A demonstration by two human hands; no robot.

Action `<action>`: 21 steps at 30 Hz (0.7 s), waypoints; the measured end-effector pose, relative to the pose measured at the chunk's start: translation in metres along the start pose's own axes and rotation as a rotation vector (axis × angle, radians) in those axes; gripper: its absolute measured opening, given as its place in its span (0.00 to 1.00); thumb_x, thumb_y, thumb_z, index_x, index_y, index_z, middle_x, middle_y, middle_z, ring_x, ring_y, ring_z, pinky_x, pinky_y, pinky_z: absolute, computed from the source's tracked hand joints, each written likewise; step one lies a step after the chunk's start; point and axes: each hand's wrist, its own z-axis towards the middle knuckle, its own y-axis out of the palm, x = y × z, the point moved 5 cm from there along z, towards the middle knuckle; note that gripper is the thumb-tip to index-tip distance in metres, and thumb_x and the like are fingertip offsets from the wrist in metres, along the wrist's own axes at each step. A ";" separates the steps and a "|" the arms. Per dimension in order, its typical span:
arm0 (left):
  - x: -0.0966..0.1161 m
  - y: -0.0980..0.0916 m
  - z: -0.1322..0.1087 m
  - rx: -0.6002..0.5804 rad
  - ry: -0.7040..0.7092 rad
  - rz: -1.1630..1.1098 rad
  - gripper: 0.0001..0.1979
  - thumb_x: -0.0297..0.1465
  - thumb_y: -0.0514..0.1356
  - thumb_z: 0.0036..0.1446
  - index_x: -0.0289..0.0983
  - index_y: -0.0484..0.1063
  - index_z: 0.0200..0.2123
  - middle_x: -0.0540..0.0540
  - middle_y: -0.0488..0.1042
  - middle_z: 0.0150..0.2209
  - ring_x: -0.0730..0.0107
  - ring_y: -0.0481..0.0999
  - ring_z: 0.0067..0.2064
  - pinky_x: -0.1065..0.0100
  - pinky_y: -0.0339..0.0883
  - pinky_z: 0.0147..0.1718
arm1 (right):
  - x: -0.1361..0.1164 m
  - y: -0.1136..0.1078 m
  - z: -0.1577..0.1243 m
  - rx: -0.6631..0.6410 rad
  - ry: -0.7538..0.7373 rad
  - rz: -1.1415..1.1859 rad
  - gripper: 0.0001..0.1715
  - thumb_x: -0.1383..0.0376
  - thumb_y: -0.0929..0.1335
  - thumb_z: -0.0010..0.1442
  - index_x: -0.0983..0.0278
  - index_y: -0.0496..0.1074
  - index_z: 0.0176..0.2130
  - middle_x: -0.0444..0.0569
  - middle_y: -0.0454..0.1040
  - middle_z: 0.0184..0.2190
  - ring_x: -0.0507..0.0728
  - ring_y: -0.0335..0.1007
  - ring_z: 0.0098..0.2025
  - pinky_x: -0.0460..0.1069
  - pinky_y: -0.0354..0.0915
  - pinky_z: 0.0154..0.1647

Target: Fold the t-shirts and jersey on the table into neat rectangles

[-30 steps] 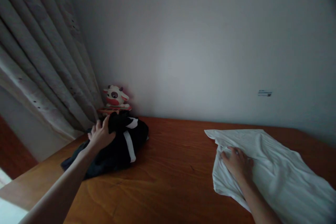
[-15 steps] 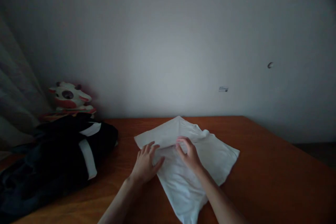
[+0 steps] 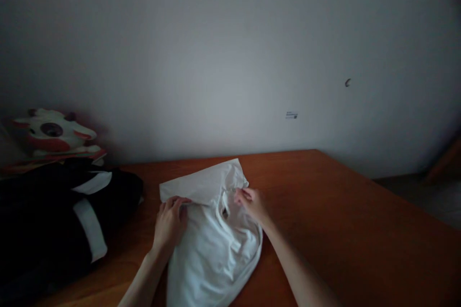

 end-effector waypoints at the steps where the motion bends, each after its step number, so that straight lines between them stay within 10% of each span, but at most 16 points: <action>1: -0.003 -0.002 0.002 0.025 0.008 -0.021 0.13 0.30 0.54 0.60 0.41 0.78 0.42 0.39 0.77 0.46 0.52 0.75 0.47 0.52 0.69 0.49 | 0.001 -0.007 0.000 0.103 -0.019 -0.092 0.24 0.47 0.64 0.64 0.63 0.77 0.37 0.54 0.81 0.34 0.61 0.77 0.36 0.54 0.70 0.41; 6: 0.024 -0.017 0.000 0.139 0.133 -0.148 0.11 0.39 0.58 0.60 0.42 0.77 0.40 0.41 0.78 0.45 0.54 0.77 0.45 0.53 0.69 0.47 | 0.007 -0.019 -0.006 0.263 0.020 -0.542 0.21 0.50 0.70 0.60 0.65 0.78 0.41 0.61 0.79 0.42 0.68 0.73 0.49 0.61 0.64 0.54; 14: 0.056 0.005 -0.014 -0.253 -0.107 -0.692 0.23 0.51 0.54 0.61 0.39 0.72 0.45 0.44 0.80 0.39 0.61 0.80 0.37 0.64 0.74 0.34 | -0.026 0.046 -0.019 -0.092 -0.180 0.005 0.19 0.70 0.68 0.57 0.61 0.79 0.48 0.51 0.81 0.47 0.60 0.77 0.49 0.54 0.69 0.53; 21: 0.040 0.005 -0.002 -0.401 -0.170 -0.561 0.22 0.54 0.56 0.56 0.42 0.73 0.31 0.48 0.78 0.29 0.59 0.78 0.35 0.65 0.69 0.35 | -0.075 0.078 -0.053 -0.420 -0.450 0.099 0.28 0.80 0.63 0.48 0.53 0.82 0.35 0.38 0.83 0.39 0.55 0.76 0.49 0.53 0.58 0.62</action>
